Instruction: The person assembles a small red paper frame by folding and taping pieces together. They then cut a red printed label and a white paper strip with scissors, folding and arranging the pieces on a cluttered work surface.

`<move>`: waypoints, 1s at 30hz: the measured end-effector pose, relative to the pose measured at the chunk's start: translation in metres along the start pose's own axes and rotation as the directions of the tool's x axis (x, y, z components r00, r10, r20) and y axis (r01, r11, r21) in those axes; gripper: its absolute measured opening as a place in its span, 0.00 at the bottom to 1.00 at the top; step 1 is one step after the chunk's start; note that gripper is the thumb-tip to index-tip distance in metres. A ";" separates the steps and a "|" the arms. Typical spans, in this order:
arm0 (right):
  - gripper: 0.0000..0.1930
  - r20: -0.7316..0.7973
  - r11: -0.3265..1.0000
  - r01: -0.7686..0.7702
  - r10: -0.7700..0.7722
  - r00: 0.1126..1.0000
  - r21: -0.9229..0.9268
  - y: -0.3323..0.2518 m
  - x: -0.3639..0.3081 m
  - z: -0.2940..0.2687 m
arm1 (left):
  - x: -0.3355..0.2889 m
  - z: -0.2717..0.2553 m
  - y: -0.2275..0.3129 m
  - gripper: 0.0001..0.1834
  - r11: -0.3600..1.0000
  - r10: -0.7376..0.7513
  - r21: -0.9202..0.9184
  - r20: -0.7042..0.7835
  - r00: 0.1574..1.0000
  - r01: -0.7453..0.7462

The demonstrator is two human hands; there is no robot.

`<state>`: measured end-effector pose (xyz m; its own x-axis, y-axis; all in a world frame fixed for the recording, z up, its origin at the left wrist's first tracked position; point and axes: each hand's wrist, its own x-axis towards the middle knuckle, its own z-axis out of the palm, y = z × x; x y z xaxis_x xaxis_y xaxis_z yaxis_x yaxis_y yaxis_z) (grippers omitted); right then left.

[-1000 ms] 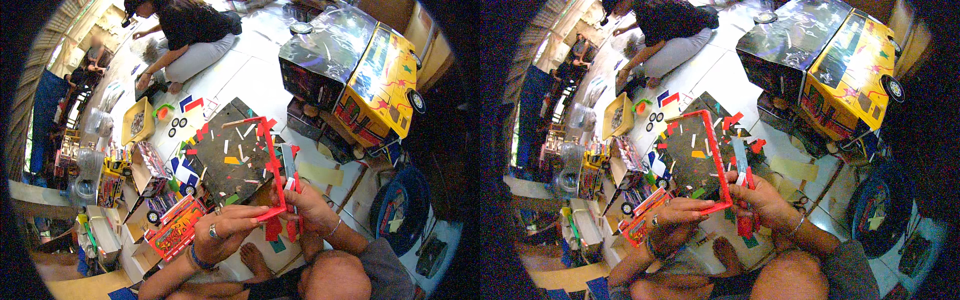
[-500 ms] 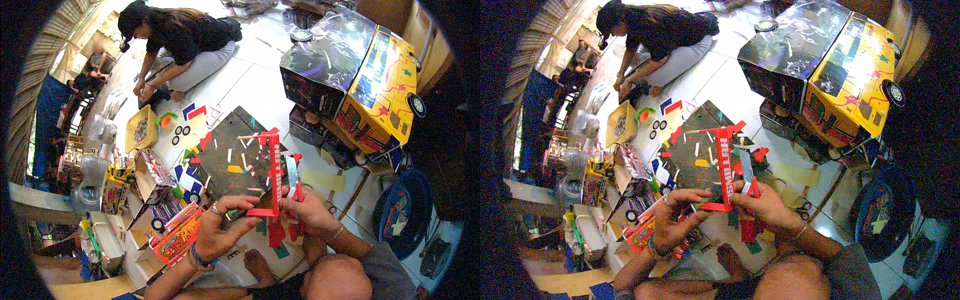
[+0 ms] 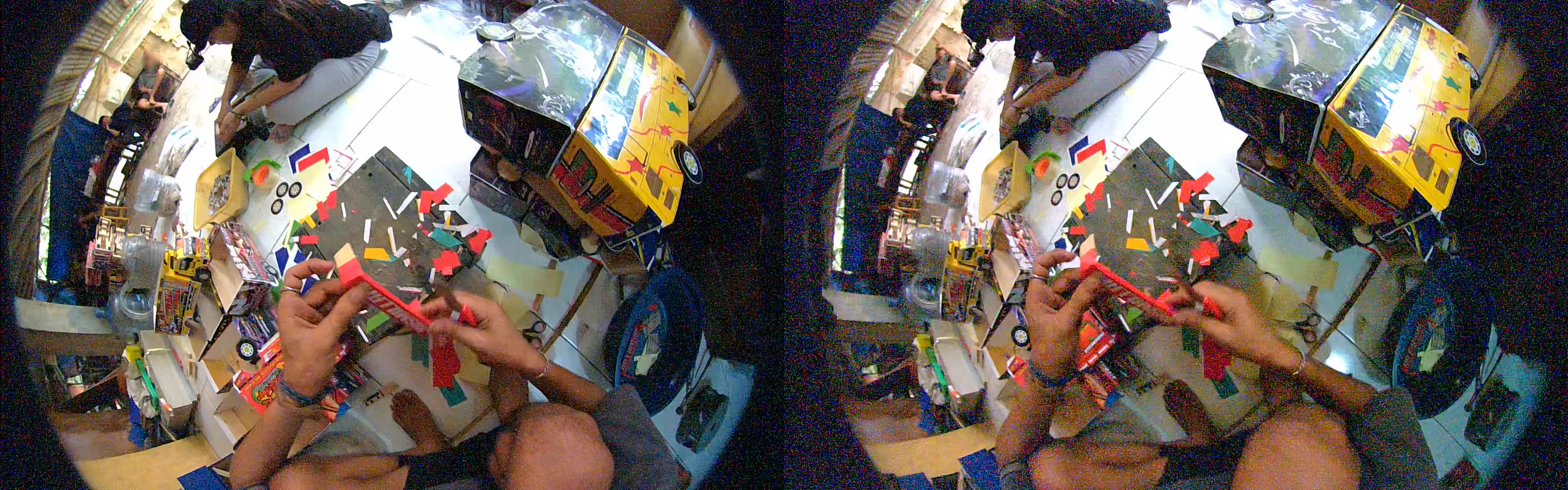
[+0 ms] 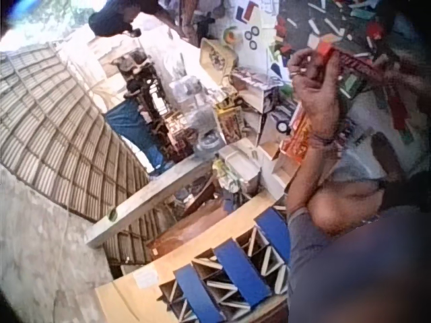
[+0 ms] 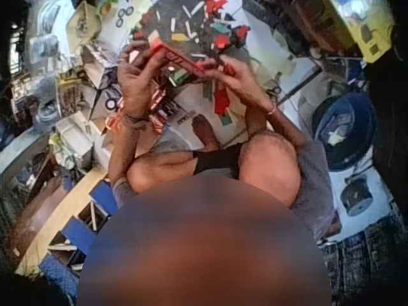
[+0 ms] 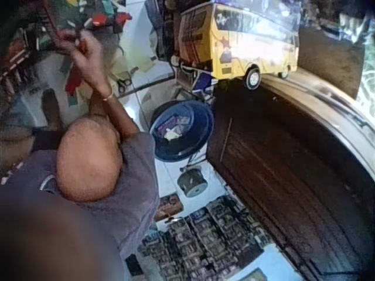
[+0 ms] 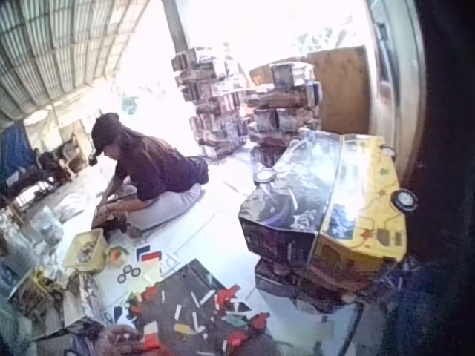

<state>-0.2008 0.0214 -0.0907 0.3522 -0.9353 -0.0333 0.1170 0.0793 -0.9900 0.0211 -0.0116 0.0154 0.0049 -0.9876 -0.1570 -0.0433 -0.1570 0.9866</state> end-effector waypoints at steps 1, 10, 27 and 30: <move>0.14 -0.046 0.998 -0.062 0.061 0.997 -0.017 -0.004 -0.004 -0.007 | 0.000 -0.006 -0.002 0.21 0.999 -0.043 0.005 -0.015 0.999 0.043; 0.21 0.019 0.743 0.107 -0.125 0.992 -0.661 0.003 0.052 -0.044 | 0.004 -0.044 -0.017 0.18 0.944 -0.223 -0.253 -0.014 0.975 0.212; 0.12 0.281 0.273 0.329 -0.200 0.938 -0.904 0.038 0.120 0.018 | -0.005 -0.048 -0.024 0.25 0.755 -0.232 -0.587 0.177 0.957 0.291; 0.14 0.335 0.262 0.415 -0.300 0.893 -0.871 0.041 0.123 0.009 | -0.004 -0.046 -0.025 0.25 0.832 -0.181 -0.511 0.117 0.976 0.216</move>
<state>-0.1439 -0.0874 -0.1339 0.5907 -0.7435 0.3136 -0.6319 -0.6679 -0.3933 0.0680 -0.0037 -0.0068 -0.1045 -0.9356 -0.3372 0.4758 -0.3448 0.8092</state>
